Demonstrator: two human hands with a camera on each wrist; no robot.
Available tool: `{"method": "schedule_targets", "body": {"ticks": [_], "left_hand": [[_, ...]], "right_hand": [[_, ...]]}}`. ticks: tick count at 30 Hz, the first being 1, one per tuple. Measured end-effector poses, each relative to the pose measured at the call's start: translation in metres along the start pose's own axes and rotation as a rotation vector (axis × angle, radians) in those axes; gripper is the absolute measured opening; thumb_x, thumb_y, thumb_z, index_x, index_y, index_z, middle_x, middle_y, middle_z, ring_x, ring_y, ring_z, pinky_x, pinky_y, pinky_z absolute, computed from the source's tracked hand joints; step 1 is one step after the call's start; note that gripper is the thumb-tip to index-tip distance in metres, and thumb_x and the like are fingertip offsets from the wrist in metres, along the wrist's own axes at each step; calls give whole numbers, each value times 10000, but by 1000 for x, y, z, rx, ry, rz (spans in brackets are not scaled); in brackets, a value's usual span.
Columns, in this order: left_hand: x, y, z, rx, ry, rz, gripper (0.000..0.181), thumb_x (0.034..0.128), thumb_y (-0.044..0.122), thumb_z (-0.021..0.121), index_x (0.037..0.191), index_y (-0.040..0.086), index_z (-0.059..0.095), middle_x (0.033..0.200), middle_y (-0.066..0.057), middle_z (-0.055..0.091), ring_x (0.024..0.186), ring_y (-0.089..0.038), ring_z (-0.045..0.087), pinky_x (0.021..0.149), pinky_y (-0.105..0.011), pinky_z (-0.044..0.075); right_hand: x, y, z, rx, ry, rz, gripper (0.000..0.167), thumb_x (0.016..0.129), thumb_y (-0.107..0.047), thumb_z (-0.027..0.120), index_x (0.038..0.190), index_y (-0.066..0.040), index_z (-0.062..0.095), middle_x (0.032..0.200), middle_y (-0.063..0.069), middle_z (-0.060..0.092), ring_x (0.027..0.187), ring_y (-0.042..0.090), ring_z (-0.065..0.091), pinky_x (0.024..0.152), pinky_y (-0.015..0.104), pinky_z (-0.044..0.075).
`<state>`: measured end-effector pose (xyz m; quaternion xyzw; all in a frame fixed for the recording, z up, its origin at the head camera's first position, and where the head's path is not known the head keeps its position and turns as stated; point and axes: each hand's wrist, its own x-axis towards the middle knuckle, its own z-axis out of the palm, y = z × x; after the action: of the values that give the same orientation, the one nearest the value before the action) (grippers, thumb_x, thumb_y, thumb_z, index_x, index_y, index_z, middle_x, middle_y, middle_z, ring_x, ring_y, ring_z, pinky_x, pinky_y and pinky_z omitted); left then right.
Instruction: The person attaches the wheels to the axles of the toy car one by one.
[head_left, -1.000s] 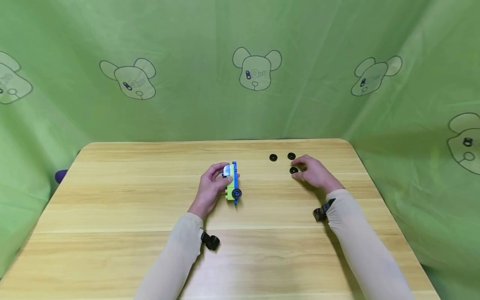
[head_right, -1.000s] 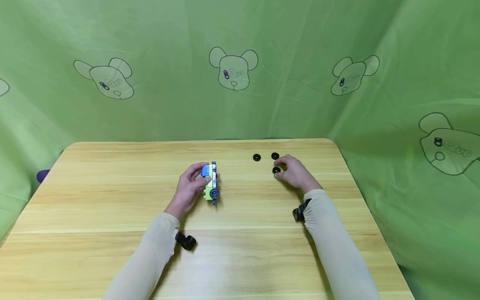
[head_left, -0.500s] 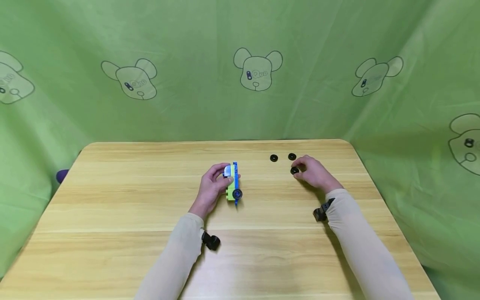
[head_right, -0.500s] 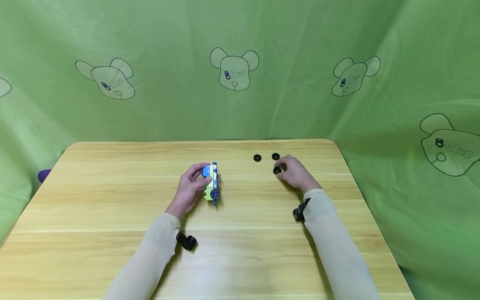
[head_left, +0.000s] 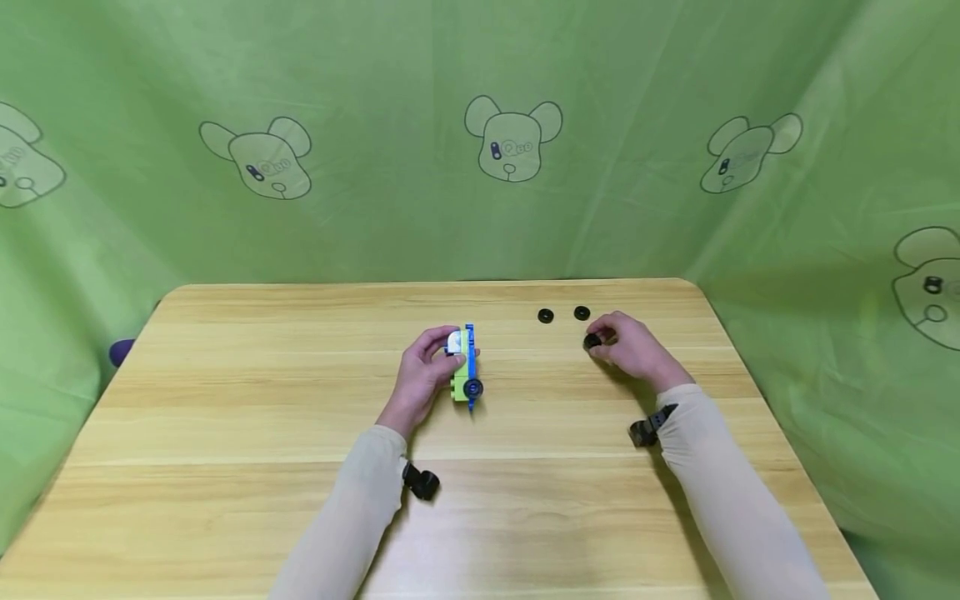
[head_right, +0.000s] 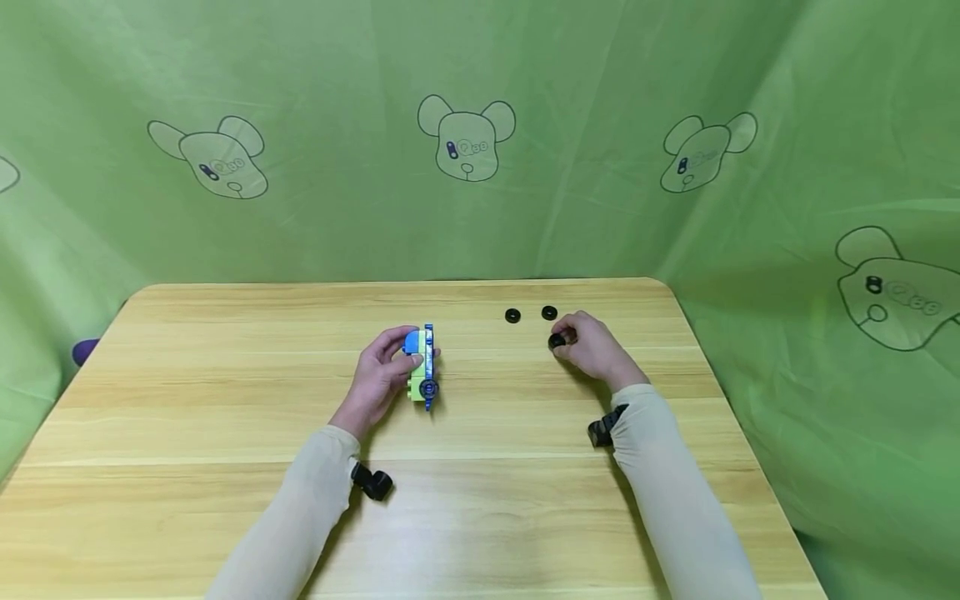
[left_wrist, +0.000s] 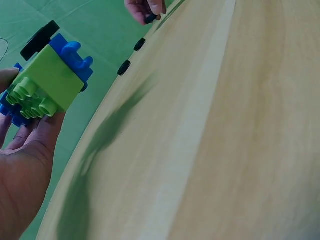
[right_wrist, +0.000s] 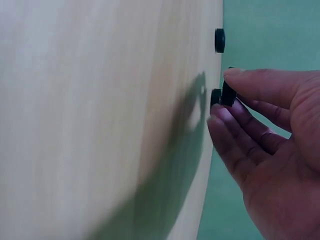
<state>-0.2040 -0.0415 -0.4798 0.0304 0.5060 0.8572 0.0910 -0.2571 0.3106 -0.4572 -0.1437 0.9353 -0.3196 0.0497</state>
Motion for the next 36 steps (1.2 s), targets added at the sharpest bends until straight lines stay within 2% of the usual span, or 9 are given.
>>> {"method": "schedule_targets", "body": {"ticks": [11, 24, 29, 32, 36], "left_hand": [[-1, -3, 0, 31, 4, -3, 513, 859, -135, 608, 1346, -21, 493, 1362, -232, 482, 1060, -347, 646, 878, -405, 552], [-1, -6, 2, 9, 3, 10, 498, 861, -157, 587, 1332, -34, 486, 1343, -274, 463, 1030, -345, 659, 844, -403, 565], [-2, -7, 2, 8, 8, 8, 492, 854, -164, 596, 1316, -28, 501, 1319, -238, 495, 1035, -348, 658, 853, -404, 562], [-2, -7, 2, 7, 8, 9, 488, 857, -163, 600, 1314, -22, 506, 1303, -203, 514, 1049, -358, 651, 873, -421, 551], [-2, -7, 1, 20, -9, 25, 490, 860, -150, 609, 1320, -21, 497, 1293, -177, 521, 1078, -337, 636, 910, -504, 514]], "right_hand": [[-12, -19, -3, 29, 8, -9, 358, 857, 34, 691, 1199, 71, 590, 1102, 199, 570, 1012, 370, 569, 911, 515, 487], [-21, -58, -1, -19, 66, -150, 337, 835, 38, 713, 1160, 49, 624, 1073, 154, 594, 990, 324, 585, 837, 478, 527], [-23, -71, 0, -32, 59, -171, 347, 837, 18, 718, 1169, 33, 621, 1073, 141, 594, 993, 315, 584, 852, 481, 524], [-23, -77, 2, -38, 55, -179, 348, 837, 5, 724, 1169, 23, 623, 1067, 128, 594, 989, 308, 585, 856, 482, 524], [-23, -83, 5, -32, 51, -197, 344, 832, 7, 732, 1160, 15, 630, 1045, 105, 596, 976, 290, 592, 853, 478, 522]]}}
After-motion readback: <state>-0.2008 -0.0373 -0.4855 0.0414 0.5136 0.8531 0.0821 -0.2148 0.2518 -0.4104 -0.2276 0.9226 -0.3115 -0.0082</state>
